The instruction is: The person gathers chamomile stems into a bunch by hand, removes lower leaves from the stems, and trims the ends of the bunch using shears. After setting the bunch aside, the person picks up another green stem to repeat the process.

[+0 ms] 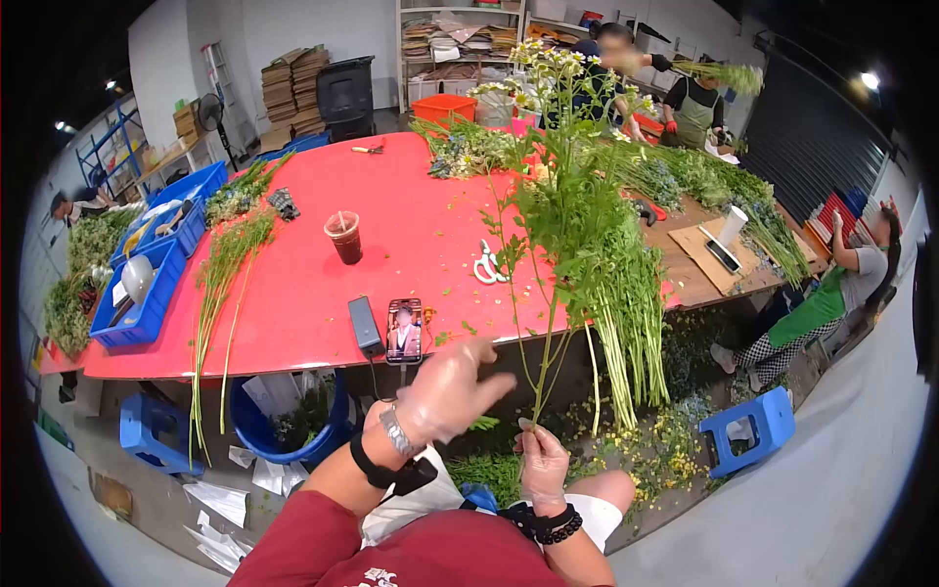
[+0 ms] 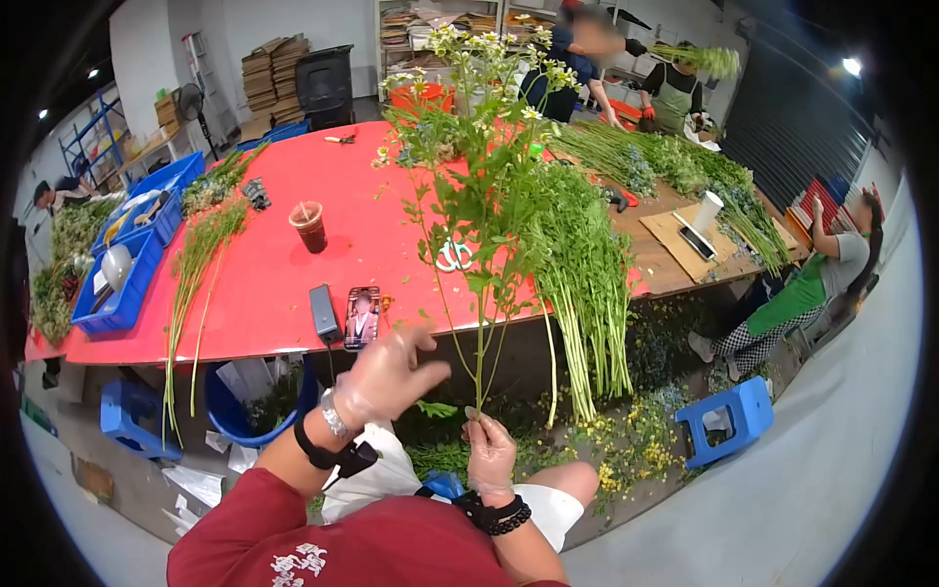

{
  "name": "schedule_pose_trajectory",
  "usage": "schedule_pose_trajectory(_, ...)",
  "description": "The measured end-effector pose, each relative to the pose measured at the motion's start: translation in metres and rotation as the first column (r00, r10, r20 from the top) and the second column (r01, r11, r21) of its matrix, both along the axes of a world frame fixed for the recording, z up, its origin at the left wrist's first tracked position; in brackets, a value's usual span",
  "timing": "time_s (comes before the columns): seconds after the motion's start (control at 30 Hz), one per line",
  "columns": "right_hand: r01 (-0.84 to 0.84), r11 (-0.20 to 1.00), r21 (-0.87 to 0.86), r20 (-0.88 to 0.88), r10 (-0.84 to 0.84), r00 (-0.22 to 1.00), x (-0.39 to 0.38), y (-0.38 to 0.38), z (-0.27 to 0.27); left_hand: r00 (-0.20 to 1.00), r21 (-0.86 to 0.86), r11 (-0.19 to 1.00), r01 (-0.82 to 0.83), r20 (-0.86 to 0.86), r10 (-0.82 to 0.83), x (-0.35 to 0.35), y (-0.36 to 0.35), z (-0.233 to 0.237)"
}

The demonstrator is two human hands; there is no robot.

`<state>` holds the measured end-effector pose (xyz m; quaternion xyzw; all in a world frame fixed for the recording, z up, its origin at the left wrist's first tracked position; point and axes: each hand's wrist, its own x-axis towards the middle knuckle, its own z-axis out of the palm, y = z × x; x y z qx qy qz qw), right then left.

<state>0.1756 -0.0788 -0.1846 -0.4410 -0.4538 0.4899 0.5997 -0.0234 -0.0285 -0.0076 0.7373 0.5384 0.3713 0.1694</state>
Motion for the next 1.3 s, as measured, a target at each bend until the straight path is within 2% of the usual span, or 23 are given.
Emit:
schedule_pose_trajectory(0.03, -0.005, 1.0, -0.003, 0.001, 0.005, 1.0, 0.0, -0.002, 0.0, 0.968, -0.175, 0.985, 0.0, 0.246, 0.044, 0.002, 0.002, 0.022)
schedule_pose_trajectory(0.1, -0.042, 0.999, -0.028, -0.017, 0.042, 0.999, -0.001, -0.002, 0.002, 0.881, -0.035, 0.996, -0.077, 0.466, 0.084, 0.0, 0.017, 0.038)
schedule_pose_trajectory(0.13, -0.05, 0.999, -0.018, -0.013, 0.05, 0.999, -0.002, 0.0, 0.004, 0.713, 0.048, 0.998, -0.03, 0.701, -0.013, 0.001, 0.028, 0.052)
schedule_pose_trajectory(0.4, -0.03, 0.999, 0.035, 0.054, 0.028, 0.998, -0.001, -0.004, 0.002, 0.647, 0.081, 0.994, -0.067, 0.762, -0.019, 0.008, 0.03, 0.04)
schedule_pose_trajectory(0.47, -0.026, 1.0, 0.016, 0.043, 0.026, 0.999, 0.0, -0.005, -0.001, 0.876, 0.024, 0.99, -0.139, 0.47, 0.112, 0.005, 0.023, 0.04)
schedule_pose_trajectory(0.5, -0.026, 1.0, 0.001, 0.029, 0.026, 0.999, 0.0, -0.005, -0.001, 0.874, 0.022, 0.99, -0.14, 0.472, 0.113, 0.004, 0.023, 0.036)
schedule_pose_trajectory(0.53, -0.027, 1.0, -0.001, 0.031, 0.027, 0.999, 0.001, -0.005, -0.001, 0.974, 0.043, 0.995, -0.09, 0.212, 0.079, 0.004, 0.024, 0.028)
schedule_pose_trajectory(0.57, -0.027, 1.0, -0.005, 0.028, 0.027, 0.999, 0.001, -0.005, -0.001, 0.997, 0.051, 0.998, -0.035, -0.066, 0.038, 0.003, 0.025, 0.02)
schedule_pose_trajectory(0.63, -0.025, 1.0, -0.006, 0.021, 0.025, 0.999, 0.002, -0.003, 0.0, 0.941, -0.207, 0.975, 0.077, -0.308, -0.14, -0.002, 0.018, 0.007)
schedule_pose_trajectory(0.7, -0.021, 1.0, -0.01, 0.03, 0.021, 0.999, 0.001, -0.004, -0.001, 0.858, -0.079, 0.975, 0.207, -0.465, -0.22, -0.011, 0.018, -0.006)
schedule_pose_trajectory(0.73, -0.022, 1.0, -0.011, 0.029, 0.022, 0.999, 0.001, -0.004, -0.003, 0.857, -0.081, 0.975, 0.206, -0.466, -0.219, -0.012, 0.019, -0.012)
schedule_pose_trajectory(0.77, -0.028, 0.999, -0.018, 0.022, 0.028, 0.999, 0.001, -0.003, -0.005, 0.968, -0.103, 0.976, 0.192, -0.145, -0.205, -0.007, 0.016, 0.005)
schedule_pose_trajectory(0.8, -0.034, 0.999, -0.027, 0.016, 0.035, 0.999, 0.0, -0.004, -0.005, 0.968, -0.129, 0.974, 0.185, 0.193, -0.158, -0.005, 0.017, 0.016)
schedule_pose_trajectory(0.83, -0.037, 0.999, -0.031, 0.017, 0.037, 0.999, 0.0, -0.005, -0.006, 0.91, -0.067, 0.965, 0.252, 0.356, -0.213, -0.006, 0.024, 0.017)
schedule_pose_trajectory(0.87, -0.059, 0.997, -0.044, 0.021, 0.06, 0.998, 0.0, -0.006, -0.003, 0.732, -0.014, 0.931, 0.364, 0.623, -0.277, -0.01, 0.028, 0.02)
schedule_pose_trajectory(0.9, -0.083, 0.995, -0.053, 0.025, 0.085, 0.996, 0.0, -0.006, 0.0, 0.475, 0.077, 0.891, 0.447, 0.824, -0.31, -0.015, 0.03, 0.024)
schedule_pose_trajectory(0.93, -0.088, 0.995, -0.048, 0.027, 0.09, 0.996, 0.001, -0.004, 0.0, 0.476, 0.082, 0.893, 0.442, 0.823, -0.311, -0.02, 0.034, 0.029)
schedule_pose_trajectory(1.0, -0.109, 0.993, -0.044, 0.008, 0.109, 0.994, 0.0, -0.004, -0.003, 0.246, 0.194, 0.82, 0.539, 0.894, -0.374, -0.028, 0.037, 0.036)
schedule_pose_trajectory(1.03, -0.109, 0.993, -0.042, 0.005, 0.109, 0.994, -0.001, -0.004, -0.004, 0.248, 0.194, 0.819, 0.54, 0.893, -0.375, -0.029, 0.036, 0.038)
schedule_pose_trajectory(1.1, -0.147, 0.988, -0.045, 0.001, 0.147, 0.989, 0.0, -0.005, -0.003, 0.131, 0.283, 0.758, 0.588, 0.891, -0.435, -0.029, 0.032, 0.04)
schedule_pose_trajectory(1.3, -0.159, 0.985, -0.061, 0.043, 0.161, 0.986, 0.002, -0.006, -0.006, 0.126, 0.347, 0.672, 0.654, 0.826, -0.549, -0.04, 0.039, 0.026)
